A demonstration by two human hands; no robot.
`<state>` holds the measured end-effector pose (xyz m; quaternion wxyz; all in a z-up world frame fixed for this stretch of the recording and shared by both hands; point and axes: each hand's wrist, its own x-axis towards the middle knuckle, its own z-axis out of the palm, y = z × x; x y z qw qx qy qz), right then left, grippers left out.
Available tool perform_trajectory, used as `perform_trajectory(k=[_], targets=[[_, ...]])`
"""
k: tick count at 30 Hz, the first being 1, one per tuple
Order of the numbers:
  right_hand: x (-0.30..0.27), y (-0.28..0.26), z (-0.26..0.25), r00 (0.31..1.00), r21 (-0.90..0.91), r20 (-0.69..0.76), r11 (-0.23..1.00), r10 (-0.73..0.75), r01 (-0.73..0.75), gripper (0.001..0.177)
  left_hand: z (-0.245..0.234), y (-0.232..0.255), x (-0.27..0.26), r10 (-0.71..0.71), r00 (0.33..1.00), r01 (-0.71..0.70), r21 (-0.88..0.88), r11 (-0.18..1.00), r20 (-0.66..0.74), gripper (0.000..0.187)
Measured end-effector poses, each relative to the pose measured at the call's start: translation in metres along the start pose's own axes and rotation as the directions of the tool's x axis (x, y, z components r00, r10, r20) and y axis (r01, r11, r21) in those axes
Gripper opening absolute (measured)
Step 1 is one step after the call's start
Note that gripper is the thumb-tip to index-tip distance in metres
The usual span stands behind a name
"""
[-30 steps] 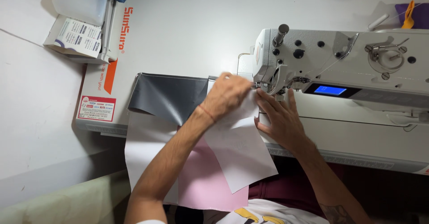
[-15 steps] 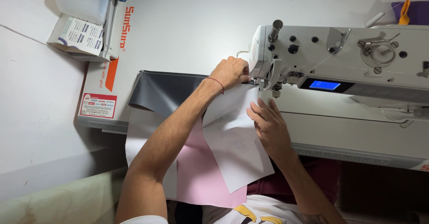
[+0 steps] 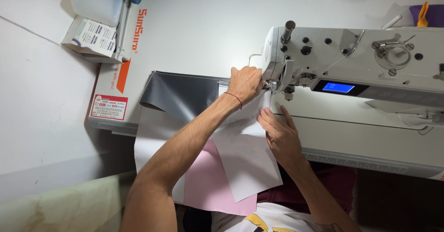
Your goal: Aligning and sewing pieces of synthetic leather at a sewing station.
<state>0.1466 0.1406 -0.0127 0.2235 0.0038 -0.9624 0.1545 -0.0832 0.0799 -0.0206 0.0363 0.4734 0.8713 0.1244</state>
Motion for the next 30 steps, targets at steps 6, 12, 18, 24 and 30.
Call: perform_trajectory(k=[6,12,18,24,30], targets=[[-0.002,-0.005,-0.003,0.999,0.015,0.023,0.999,0.029,-0.029,0.045,-0.006,0.0,-0.004,-0.031,0.999,0.032,-0.104,0.994,0.009,0.014],[0.0,-0.008,-0.007,0.997,-0.019,0.044,0.998,0.06,-0.059,0.047,-0.011,-0.001,-0.002,-0.048,0.999,0.05,-0.111,0.993,0.02,0.014],[0.004,-0.007,-0.011,0.995,0.005,0.033,0.996,0.09,-0.091,0.046,0.003,-0.012,0.009,-0.046,0.995,0.055,-0.112,0.992,0.088,0.017],[0.025,0.015,-0.013,0.998,-0.015,0.031,0.998,0.055,-0.055,0.071,0.012,-0.023,0.02,-0.062,0.982,0.09,-0.155,0.984,0.181,0.018],[0.03,0.023,-0.003,0.997,-0.194,0.075,0.981,0.007,0.007,0.067,0.012,-0.027,0.02,-0.074,0.974,0.122,-0.226,0.966,0.213,0.02]])
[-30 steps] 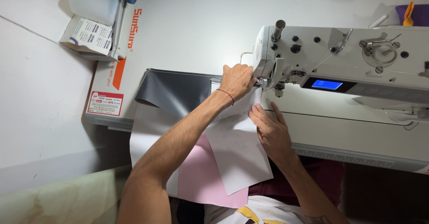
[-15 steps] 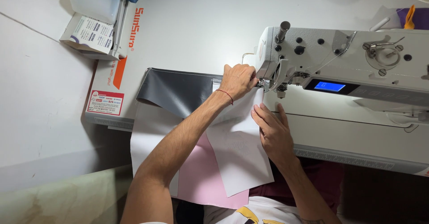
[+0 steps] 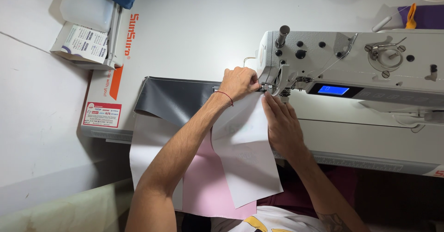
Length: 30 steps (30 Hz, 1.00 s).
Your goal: Aligning and sewing pieces of synthetic leather at a sewing station.
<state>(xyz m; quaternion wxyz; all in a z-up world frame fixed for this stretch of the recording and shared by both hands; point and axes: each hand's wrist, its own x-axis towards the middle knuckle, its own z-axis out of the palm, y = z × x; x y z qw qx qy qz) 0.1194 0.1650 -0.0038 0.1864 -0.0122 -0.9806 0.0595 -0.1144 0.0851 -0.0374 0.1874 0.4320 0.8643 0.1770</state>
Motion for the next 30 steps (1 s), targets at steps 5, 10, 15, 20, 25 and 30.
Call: perform_trajectory(k=[5,10,15,20,25,30], targets=[[0.004,-0.006,-0.006,1.0,-0.044,-0.007,0.999,-0.008,0.008,0.059,-0.007,0.004,-0.002,-0.014,1.0,0.014,0.009,1.0,0.001,0.021],[0.01,-0.008,-0.007,1.0,-0.081,0.018,0.997,0.002,-0.001,0.058,-0.022,0.019,-0.01,0.002,1.0,-0.001,0.063,0.998,-0.017,0.023],[0.013,-0.013,-0.004,1.0,-0.127,0.024,0.992,0.016,-0.013,0.063,-0.015,0.007,-0.004,-0.008,0.999,0.01,0.041,0.999,-0.033,0.022],[0.012,-0.017,-0.008,0.999,-0.133,0.012,0.991,0.034,-0.032,0.063,-0.007,0.0,0.004,-0.027,1.0,0.027,-0.017,0.999,-0.008,0.023],[0.013,-0.013,-0.007,1.0,-0.198,-0.001,0.98,0.027,-0.027,0.062,0.007,-0.015,0.02,-0.027,0.999,0.028,-0.041,0.999,0.04,0.025],[0.011,-0.01,0.005,1.0,-0.219,-0.015,0.976,0.011,-0.014,0.062,0.002,-0.012,0.018,-0.029,0.999,0.031,-0.053,0.998,0.041,0.023]])
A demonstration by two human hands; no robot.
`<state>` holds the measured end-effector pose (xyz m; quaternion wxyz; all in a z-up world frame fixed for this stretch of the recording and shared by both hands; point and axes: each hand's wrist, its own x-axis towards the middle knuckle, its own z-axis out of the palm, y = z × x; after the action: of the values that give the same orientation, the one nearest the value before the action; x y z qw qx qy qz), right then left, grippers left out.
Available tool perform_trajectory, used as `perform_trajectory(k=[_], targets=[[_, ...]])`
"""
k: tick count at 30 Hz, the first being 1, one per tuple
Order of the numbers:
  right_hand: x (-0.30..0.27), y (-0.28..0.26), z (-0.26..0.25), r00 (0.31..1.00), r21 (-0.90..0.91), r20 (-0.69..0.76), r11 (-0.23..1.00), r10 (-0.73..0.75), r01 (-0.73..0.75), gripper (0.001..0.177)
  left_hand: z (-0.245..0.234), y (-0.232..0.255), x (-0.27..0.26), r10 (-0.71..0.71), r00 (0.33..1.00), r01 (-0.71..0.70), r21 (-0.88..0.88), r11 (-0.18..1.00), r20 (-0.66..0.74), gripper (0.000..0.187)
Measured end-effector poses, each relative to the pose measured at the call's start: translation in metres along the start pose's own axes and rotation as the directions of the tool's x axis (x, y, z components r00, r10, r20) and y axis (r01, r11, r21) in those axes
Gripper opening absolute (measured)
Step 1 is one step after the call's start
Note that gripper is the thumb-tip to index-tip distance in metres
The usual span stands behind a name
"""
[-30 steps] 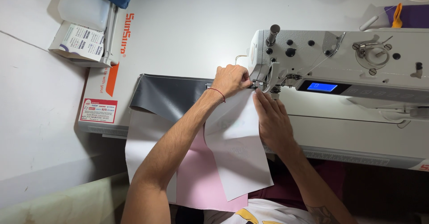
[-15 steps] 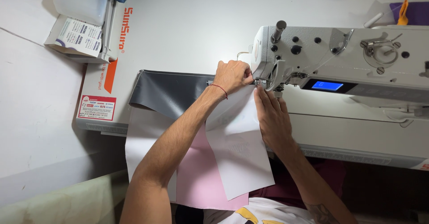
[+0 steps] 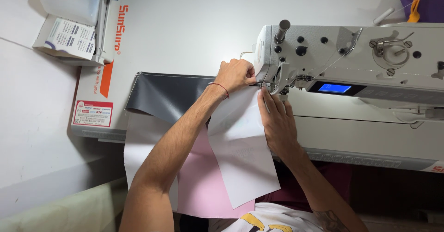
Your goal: Aligning and sewing pieces of synthetic leather at a sewing station.
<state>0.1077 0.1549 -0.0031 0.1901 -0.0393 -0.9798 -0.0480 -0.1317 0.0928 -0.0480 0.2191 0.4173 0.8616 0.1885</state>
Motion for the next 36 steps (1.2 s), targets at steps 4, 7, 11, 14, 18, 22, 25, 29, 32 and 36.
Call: perform_trajectory(k=[4,7,11,14,18,22,25,29,32,36], targets=[[0.0,0.0,0.003,1.0,-0.023,0.005,1.0,-0.002,0.002,0.064,0.008,-0.008,0.012,0.015,0.999,-0.016,0.025,1.0,0.035,0.019],[-0.001,-0.001,0.002,1.0,-0.037,0.012,0.999,-0.003,0.004,0.065,0.008,-0.005,0.016,0.036,0.998,-0.039,0.068,0.997,0.049,0.017],[0.001,-0.005,-0.003,1.0,-0.017,0.029,1.0,-0.006,0.006,0.069,0.004,-0.003,0.015,0.046,0.998,-0.049,0.088,0.995,0.04,0.014],[0.003,-0.005,-0.005,0.999,-0.021,0.032,1.0,-0.013,0.013,0.068,-0.004,0.003,0.01,0.047,0.997,-0.053,0.103,0.993,0.064,0.014],[0.007,-0.007,-0.013,0.999,-0.011,0.045,1.0,-0.004,0.005,0.067,-0.003,0.002,0.016,0.049,0.996,-0.056,0.097,0.994,0.074,0.011],[0.006,-0.007,-0.008,1.0,-0.029,0.02,1.0,0.003,-0.002,0.065,-0.008,0.007,0.013,0.042,0.994,-0.053,0.121,0.991,0.097,0.012],[0.006,-0.008,-0.007,1.0,-0.026,0.007,1.0,-0.003,0.003,0.063,-0.012,0.01,0.01,0.04,0.995,-0.052,0.127,0.991,0.094,0.013],[0.005,-0.006,-0.005,1.0,-0.063,-0.002,0.998,-0.007,0.007,0.061,-0.017,0.015,0.007,0.046,0.994,-0.06,0.154,0.986,0.099,0.015],[0.002,-0.005,0.001,1.0,0.006,0.003,1.0,0.003,-0.003,0.061,-0.023,0.022,0.004,0.035,0.995,-0.054,0.202,0.978,0.097,0.02],[-0.002,-0.005,-0.007,1.0,0.084,-0.025,0.996,0.005,-0.003,0.055,-0.033,0.04,-0.008,0.058,0.996,-0.075,0.284,0.956,0.068,0.023]])
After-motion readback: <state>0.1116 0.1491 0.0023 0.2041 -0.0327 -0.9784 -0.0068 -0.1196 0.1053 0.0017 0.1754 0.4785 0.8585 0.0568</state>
